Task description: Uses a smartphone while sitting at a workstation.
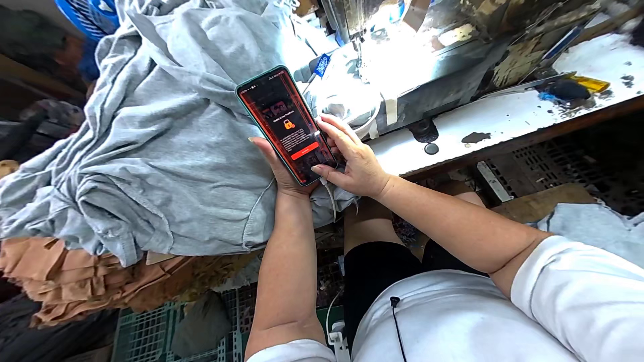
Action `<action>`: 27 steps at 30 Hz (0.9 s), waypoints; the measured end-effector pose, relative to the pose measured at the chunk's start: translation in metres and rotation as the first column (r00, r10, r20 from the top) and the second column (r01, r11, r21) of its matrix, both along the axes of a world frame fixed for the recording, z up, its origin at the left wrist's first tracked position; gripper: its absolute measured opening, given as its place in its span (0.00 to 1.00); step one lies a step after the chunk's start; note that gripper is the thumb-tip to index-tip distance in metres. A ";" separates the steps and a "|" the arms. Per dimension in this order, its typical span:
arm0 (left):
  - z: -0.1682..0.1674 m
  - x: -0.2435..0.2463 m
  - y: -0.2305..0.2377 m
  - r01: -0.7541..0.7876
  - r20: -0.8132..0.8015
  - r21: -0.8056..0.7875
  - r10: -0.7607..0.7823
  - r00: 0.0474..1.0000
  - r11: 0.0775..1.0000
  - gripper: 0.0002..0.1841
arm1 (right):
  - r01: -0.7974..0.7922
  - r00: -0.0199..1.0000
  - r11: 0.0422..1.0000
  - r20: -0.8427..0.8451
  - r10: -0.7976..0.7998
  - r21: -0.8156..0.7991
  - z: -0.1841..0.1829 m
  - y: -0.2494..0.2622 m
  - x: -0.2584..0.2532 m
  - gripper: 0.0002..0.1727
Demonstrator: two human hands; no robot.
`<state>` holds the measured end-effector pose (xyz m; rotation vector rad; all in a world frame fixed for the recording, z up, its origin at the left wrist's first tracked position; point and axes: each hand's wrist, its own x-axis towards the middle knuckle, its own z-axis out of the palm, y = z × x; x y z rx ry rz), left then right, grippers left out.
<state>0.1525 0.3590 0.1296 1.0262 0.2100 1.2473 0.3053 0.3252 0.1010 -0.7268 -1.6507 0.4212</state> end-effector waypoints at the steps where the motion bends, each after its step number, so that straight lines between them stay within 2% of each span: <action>1: 0.000 0.001 0.000 -0.007 -0.001 -0.002 0.007 1.000 1.000 0.44 | 0.000 1.000 1.000 -0.001 0.000 -0.002 0.000 0.000 0.000 0.40; 14: -0.001 -0.001 0.002 0.062 0.009 0.002 -0.062 0.998 0.998 0.44 | 0.001 1.000 1.000 -0.002 -0.001 0.000 0.000 0.000 0.001 0.39; 27: -0.001 0.000 0.000 0.011 0.001 -0.002 -0.011 1.000 1.000 0.44 | 0.005 1.000 1.000 -0.012 -0.005 -0.003 0.000 0.000 0.000 0.39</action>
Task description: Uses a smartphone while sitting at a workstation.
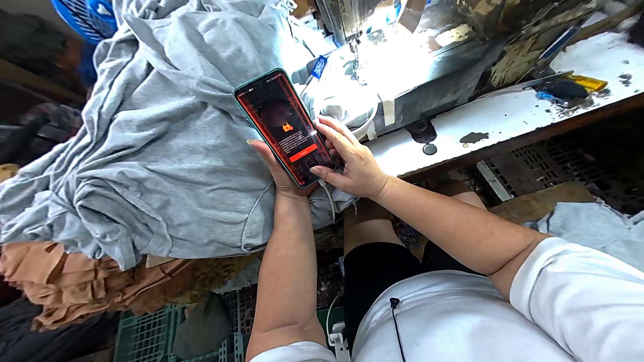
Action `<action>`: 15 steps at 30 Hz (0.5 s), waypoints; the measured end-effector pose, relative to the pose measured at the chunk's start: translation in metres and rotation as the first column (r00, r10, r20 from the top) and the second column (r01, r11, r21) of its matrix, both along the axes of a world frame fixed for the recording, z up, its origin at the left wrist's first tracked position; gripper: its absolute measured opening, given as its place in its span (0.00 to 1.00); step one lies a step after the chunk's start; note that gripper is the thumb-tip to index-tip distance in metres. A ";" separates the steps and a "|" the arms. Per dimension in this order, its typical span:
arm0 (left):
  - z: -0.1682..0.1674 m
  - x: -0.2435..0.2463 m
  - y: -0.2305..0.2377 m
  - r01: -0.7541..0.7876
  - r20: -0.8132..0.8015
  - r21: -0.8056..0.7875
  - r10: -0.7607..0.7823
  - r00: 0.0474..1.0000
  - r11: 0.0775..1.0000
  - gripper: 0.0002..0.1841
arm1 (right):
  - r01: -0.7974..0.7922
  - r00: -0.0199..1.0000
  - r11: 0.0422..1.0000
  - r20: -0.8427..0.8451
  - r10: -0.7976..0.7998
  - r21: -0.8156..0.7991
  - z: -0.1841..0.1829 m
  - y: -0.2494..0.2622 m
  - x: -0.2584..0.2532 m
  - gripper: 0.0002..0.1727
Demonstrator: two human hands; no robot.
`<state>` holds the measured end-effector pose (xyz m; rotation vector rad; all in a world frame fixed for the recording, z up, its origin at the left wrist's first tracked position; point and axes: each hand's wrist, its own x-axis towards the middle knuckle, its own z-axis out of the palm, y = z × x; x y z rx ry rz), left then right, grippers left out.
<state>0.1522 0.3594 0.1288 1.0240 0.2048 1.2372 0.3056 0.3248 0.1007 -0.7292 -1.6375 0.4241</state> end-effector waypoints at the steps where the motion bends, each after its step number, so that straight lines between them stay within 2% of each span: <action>1: 0.000 0.000 0.000 0.005 0.001 -0.002 -0.005 1.000 1.000 0.44 | 0.000 1.000 1.000 0.000 0.000 -0.001 0.000 0.000 0.000 0.39; 5: 0.000 0.000 0.000 0.040 0.010 -0.010 -0.040 0.999 0.999 0.44 | -0.001 1.000 1.000 -0.001 0.001 0.002 0.001 -0.001 0.000 0.39; 15: 0.000 -0.001 0.001 0.019 0.005 -0.005 -0.019 1.000 1.000 0.44 | 0.005 1.000 1.000 0.006 -0.005 -0.004 0.000 -0.001 0.000 0.39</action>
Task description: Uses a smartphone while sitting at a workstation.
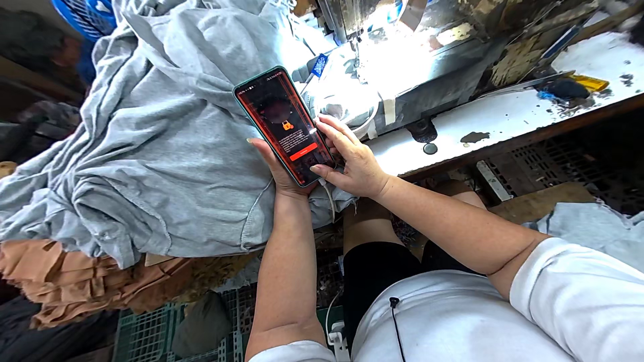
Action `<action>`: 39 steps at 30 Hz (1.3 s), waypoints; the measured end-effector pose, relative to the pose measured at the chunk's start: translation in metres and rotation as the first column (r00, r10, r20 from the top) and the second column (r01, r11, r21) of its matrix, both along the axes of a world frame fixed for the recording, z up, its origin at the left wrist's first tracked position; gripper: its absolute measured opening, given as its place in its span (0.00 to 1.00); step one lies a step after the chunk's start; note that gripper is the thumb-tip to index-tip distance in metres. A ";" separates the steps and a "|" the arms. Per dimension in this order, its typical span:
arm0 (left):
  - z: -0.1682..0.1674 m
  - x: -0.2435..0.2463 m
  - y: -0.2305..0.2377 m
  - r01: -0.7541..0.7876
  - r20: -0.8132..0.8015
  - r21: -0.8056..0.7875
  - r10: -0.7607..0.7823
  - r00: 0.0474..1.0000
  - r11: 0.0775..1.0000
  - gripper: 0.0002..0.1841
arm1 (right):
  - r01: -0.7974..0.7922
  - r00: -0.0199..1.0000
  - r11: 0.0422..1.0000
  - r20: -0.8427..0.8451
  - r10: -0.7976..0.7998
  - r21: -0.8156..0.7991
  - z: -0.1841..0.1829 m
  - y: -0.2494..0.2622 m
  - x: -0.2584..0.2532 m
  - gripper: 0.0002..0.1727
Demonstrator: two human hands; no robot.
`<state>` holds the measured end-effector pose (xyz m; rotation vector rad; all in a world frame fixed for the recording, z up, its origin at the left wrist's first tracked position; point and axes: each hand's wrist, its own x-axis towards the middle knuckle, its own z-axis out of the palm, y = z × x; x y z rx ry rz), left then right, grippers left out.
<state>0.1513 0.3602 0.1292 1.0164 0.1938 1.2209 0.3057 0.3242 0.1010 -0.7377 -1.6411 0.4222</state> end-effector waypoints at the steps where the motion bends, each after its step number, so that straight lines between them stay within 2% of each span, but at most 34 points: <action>1: 0.000 0.000 0.000 0.003 0.005 0.002 -0.003 1.000 1.000 0.44 | -0.001 1.000 1.000 -0.003 0.001 0.001 0.000 0.000 0.000 0.39; 7: 0.001 0.002 -0.002 -0.049 -0.035 -0.008 0.049 0.998 0.999 0.46 | -0.009 1.000 1.000 -0.003 0.009 0.007 0.000 0.000 0.000 0.39; 28: -0.002 -0.001 0.001 0.021 -0.001 -0.012 -0.021 1.000 1.000 0.45 | -0.001 1.000 1.000 0.004 0.001 0.010 -0.001 0.000 0.001 0.39; 39: -0.003 -0.001 0.002 -0.011 -0.018 0.010 0.011 1.000 1.000 0.45 | 0.004 1.000 1.000 0.006 -0.004 0.020 0.000 0.000 0.001 0.39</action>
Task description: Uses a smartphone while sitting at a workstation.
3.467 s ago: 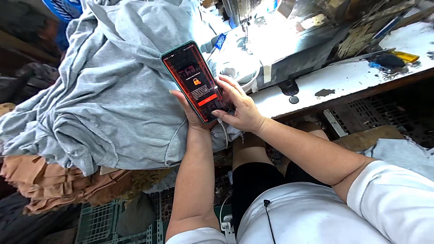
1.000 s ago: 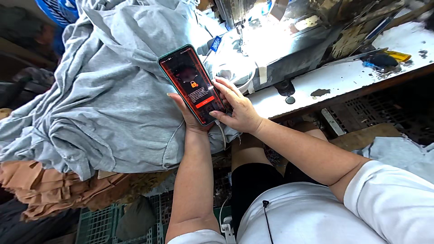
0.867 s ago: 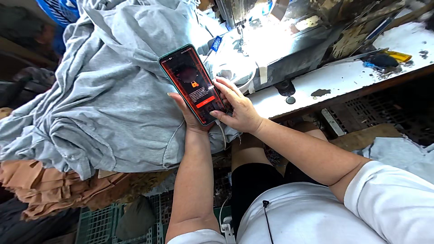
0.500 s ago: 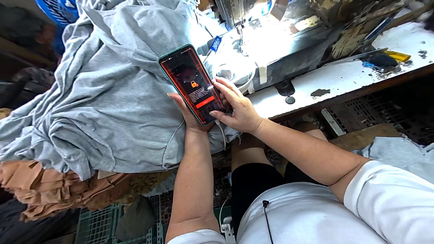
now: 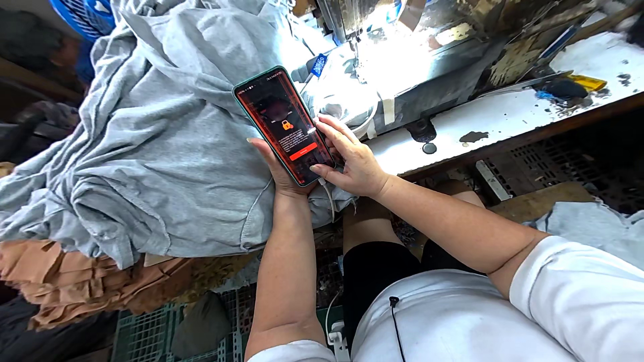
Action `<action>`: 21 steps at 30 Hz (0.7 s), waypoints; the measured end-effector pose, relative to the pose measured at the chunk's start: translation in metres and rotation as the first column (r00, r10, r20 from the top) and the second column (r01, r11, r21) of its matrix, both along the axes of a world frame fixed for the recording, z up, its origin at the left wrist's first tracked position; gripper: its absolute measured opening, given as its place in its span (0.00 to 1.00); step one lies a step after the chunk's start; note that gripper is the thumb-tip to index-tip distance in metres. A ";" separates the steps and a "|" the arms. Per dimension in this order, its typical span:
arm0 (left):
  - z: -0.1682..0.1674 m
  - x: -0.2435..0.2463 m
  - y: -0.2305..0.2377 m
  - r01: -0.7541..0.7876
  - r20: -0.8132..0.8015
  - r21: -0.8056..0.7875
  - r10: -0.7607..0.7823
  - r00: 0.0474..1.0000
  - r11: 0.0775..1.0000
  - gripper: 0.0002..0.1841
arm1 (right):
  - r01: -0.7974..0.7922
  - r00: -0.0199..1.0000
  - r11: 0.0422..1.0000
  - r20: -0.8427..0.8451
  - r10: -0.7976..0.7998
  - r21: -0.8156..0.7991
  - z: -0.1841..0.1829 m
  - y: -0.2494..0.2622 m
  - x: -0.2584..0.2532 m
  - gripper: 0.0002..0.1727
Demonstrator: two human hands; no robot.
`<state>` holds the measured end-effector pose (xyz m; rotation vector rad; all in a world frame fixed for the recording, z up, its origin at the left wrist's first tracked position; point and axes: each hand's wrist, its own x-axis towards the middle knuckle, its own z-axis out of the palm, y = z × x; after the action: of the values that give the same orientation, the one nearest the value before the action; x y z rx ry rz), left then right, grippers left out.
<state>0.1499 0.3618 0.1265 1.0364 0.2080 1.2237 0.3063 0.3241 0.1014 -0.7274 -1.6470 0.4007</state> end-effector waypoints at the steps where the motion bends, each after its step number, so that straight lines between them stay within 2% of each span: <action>1: 0.001 0.000 0.000 -0.004 -0.001 -0.001 0.004 1.000 1.000 0.45 | -0.002 1.000 1.000 -0.001 0.002 -0.002 0.000 0.000 0.000 0.39; 21: 0.001 0.001 -0.001 0.010 0.019 -0.025 -0.010 1.000 1.000 0.44 | -0.003 1.000 1.000 -0.005 0.003 -0.025 0.001 -0.001 0.000 0.39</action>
<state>0.1506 0.3608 0.1271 1.0031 0.2029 1.2186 0.3065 0.3235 0.1023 -0.7418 -1.6411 0.4261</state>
